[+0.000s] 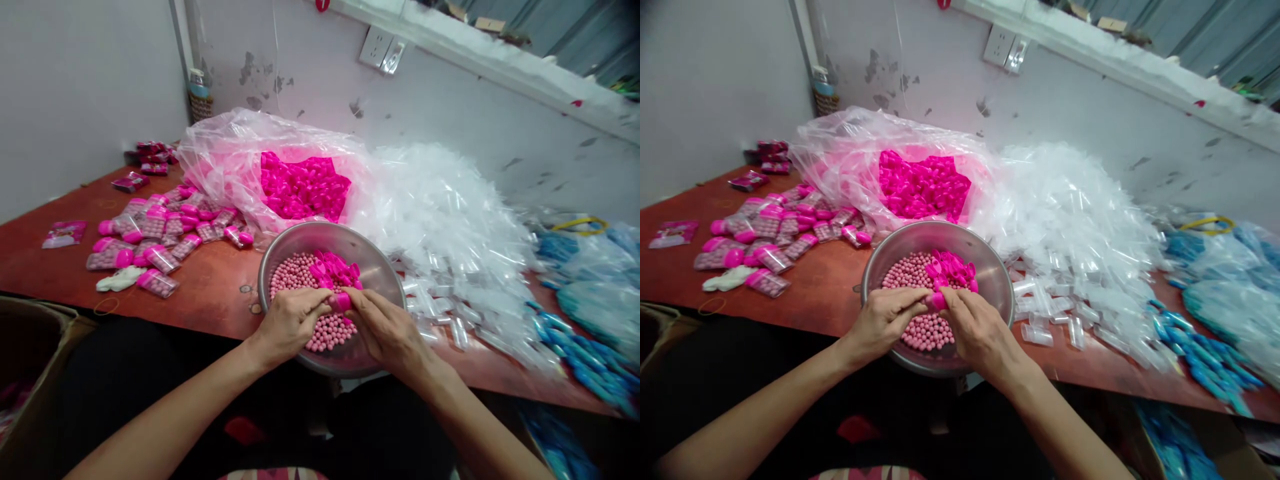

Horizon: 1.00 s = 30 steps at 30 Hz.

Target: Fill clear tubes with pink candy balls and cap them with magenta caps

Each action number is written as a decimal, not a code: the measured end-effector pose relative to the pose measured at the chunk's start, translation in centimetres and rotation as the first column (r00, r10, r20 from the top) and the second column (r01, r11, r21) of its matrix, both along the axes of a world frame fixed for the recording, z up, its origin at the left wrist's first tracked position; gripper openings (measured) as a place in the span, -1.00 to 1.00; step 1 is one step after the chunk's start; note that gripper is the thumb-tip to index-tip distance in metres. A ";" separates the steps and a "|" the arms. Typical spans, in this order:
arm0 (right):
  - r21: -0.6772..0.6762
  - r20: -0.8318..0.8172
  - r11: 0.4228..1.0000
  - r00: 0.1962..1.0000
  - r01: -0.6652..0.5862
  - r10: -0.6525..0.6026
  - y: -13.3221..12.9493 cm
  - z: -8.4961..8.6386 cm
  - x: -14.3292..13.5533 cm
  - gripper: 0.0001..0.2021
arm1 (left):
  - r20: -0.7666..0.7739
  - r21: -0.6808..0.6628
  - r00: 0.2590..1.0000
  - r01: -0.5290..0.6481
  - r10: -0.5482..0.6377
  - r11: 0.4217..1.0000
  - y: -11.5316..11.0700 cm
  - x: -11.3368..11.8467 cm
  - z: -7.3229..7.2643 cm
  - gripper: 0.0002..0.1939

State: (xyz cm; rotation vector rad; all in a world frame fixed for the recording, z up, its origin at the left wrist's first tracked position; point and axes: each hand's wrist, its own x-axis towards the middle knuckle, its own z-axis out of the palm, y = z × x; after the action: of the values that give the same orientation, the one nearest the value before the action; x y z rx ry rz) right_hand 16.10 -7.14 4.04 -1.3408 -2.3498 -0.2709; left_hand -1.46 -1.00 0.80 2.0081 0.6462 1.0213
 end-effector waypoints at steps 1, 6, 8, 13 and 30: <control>-0.001 0.014 1.000 1.000 -0.005 0.005 -0.3 -0.1 0.1 -0.60 | -0.016 0.038 1.000 0.009 -0.008 0.999 -0.1 0.0 0.0 -0.78; -0.021 -0.051 1.000 0.999 -0.007 0.006 -0.2 0.0 0.1 -0.62 | -0.016 0.028 1.000 0.007 -0.006 1.000 -0.2 0.3 0.0 -0.76; -0.095 -0.180 0.995 0.984 -0.008 -0.010 0.2 0.2 0.1 -0.65 | 0.043 -0.112 0.999 -0.007 0.012 0.994 0.0 0.4 0.3 -0.78; -0.369 -0.800 0.914 0.559 -0.170 -0.218 0.4 -0.2 0.3 -0.66 | 0.350 -0.652 0.936 0.216 0.035 0.727 0.8 0.7 1.3 -0.70; -0.346 -0.762 0.595 -0.152 -0.725 -0.629 1.3 0.2 -1.7 -0.74 | 0.126 -0.247 0.991 -0.016 0.048 0.969 -0.1 0.1 0.5 -0.79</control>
State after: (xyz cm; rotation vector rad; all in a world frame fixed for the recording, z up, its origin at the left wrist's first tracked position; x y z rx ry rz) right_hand 14.44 -5.82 4.24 -0.8428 -0.7388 1.6900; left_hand -1.40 -1.13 1.31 1.7061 0.6995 1.0295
